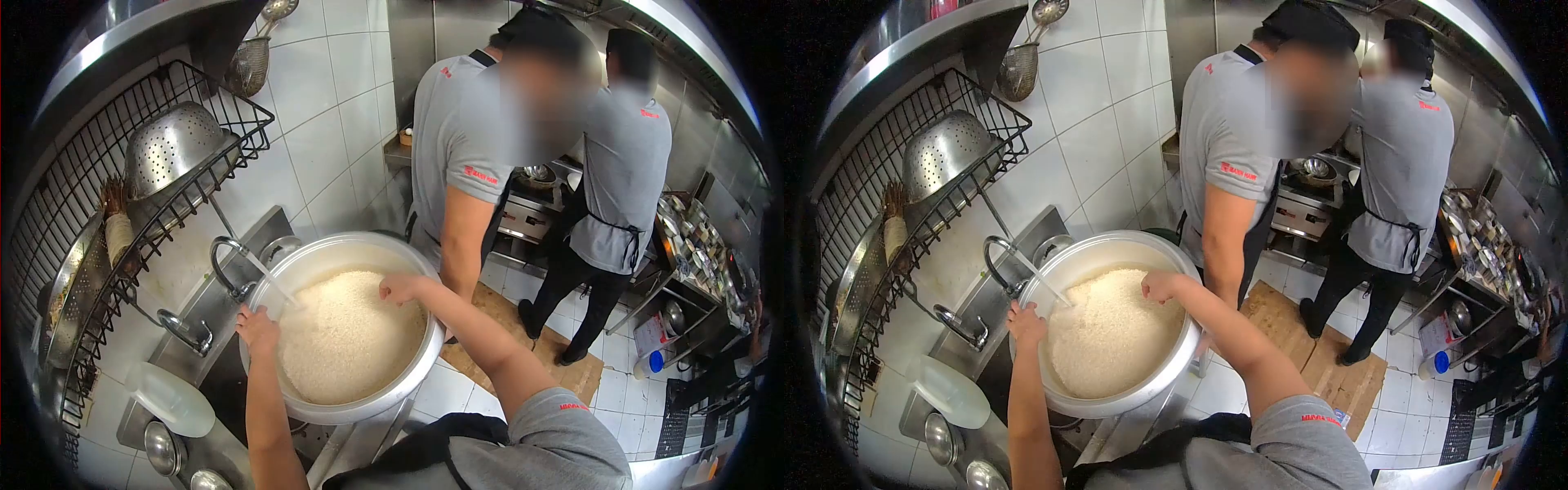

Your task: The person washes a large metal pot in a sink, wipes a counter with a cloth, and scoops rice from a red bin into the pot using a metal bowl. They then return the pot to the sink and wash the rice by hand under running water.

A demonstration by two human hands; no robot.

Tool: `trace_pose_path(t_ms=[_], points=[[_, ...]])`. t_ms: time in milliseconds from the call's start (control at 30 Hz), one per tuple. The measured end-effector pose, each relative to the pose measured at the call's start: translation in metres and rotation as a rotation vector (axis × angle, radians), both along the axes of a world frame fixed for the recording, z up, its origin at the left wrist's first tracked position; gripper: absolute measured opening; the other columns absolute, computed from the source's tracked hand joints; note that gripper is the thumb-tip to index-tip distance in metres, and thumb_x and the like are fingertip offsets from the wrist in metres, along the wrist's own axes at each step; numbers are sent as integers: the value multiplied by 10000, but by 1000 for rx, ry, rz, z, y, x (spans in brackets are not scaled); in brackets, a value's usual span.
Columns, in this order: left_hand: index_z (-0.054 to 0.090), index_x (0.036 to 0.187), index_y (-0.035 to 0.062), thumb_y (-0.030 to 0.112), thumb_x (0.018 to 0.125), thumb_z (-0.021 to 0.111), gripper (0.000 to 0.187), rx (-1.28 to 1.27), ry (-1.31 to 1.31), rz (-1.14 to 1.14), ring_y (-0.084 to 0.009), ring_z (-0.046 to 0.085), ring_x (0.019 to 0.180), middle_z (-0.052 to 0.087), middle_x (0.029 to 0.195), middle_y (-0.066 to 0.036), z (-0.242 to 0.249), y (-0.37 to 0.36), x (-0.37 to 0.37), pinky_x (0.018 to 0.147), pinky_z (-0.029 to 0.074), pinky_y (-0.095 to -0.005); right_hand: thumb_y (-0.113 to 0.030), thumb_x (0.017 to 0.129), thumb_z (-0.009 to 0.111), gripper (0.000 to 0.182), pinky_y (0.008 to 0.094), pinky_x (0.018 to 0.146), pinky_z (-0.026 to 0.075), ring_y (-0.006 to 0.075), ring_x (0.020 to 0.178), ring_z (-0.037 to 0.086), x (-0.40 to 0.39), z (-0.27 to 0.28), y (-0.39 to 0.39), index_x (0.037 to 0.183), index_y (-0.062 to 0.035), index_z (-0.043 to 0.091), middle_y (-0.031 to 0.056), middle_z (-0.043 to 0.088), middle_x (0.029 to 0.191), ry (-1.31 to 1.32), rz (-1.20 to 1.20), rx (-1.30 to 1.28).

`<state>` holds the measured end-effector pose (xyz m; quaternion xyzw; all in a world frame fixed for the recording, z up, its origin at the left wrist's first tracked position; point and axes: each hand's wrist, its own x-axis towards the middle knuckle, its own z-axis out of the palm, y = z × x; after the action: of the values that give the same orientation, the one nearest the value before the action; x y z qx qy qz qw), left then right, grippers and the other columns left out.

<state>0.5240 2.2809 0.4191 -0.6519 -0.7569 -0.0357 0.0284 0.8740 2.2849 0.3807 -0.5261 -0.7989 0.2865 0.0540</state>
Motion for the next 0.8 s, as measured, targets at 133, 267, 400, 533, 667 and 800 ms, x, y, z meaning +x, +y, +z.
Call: trace_pose_path(t_ms=[133, 267, 400, 533, 667, 800], points=[[569, 1116, 184, 238, 694, 635, 430, 29, 0, -3, -330, 356, 1160, 286, 1336, -142, -8, 3, -3, 938, 311, -441, -176, 738, 582, 235, 319, 571, 471, 181, 604, 610, -1, 10, -8, 919, -27, 608, 88, 633, 799, 64, -29, -47], [578, 1114, 190, 229, 693, 631, 426, 50, 19, 10, -319, 369, 1150, 328, 1304, -141, -13, 6, -5, 927, 321, -432, -115, 736, 547, 199, 316, 563, 475, 192, 594, 620, 1, 13, -8, 897, -17, 612, 108, 636, 786, 118, -8, -65], [610, 1004, 132, 191, 741, 529, 281, 187, 54, -57, -326, 425, 1059, 401, 1207, -156, -17, 1, -6, 871, 333, -439, -105, 745, 541, 201, 303, 558, 476, 173, 589, 629, -2, 24, -14, 906, 0, 601, 116, 633, 802, 125, -47, -93], [610, 999, 119, 179, 738, 521, 282, 212, 61, -68, -331, 425, 1045, 393, 1223, -173, -18, 0, -7, 871, 326, -437, -102, 744, 546, 203, 298, 555, 476, 166, 601, 636, -2, 27, -15, 910, 4, 599, 109, 630, 793, 144, -57, -131], [608, 996, 105, 180, 743, 517, 279, 200, 60, -64, -335, 420, 1052, 379, 1251, -186, -21, 3, -7, 877, 319, -449, -104, 741, 553, 198, 295, 551, 473, 167, 607, 635, -1, 21, -13, 901, 1, 601, 98, 627, 784, 161, -58, -113], [553, 1150, 212, 267, 730, 595, 426, 101, 77, 12, -331, 373, 1191, 369, 1297, -176, -26, 13, -6, 941, 317, -495, -124, 752, 560, 170, 289, 546, 469, 134, 583, 597, 3, 25, -12, 874, -17, 609, 72, 620, 734, 126, 3, -84]])
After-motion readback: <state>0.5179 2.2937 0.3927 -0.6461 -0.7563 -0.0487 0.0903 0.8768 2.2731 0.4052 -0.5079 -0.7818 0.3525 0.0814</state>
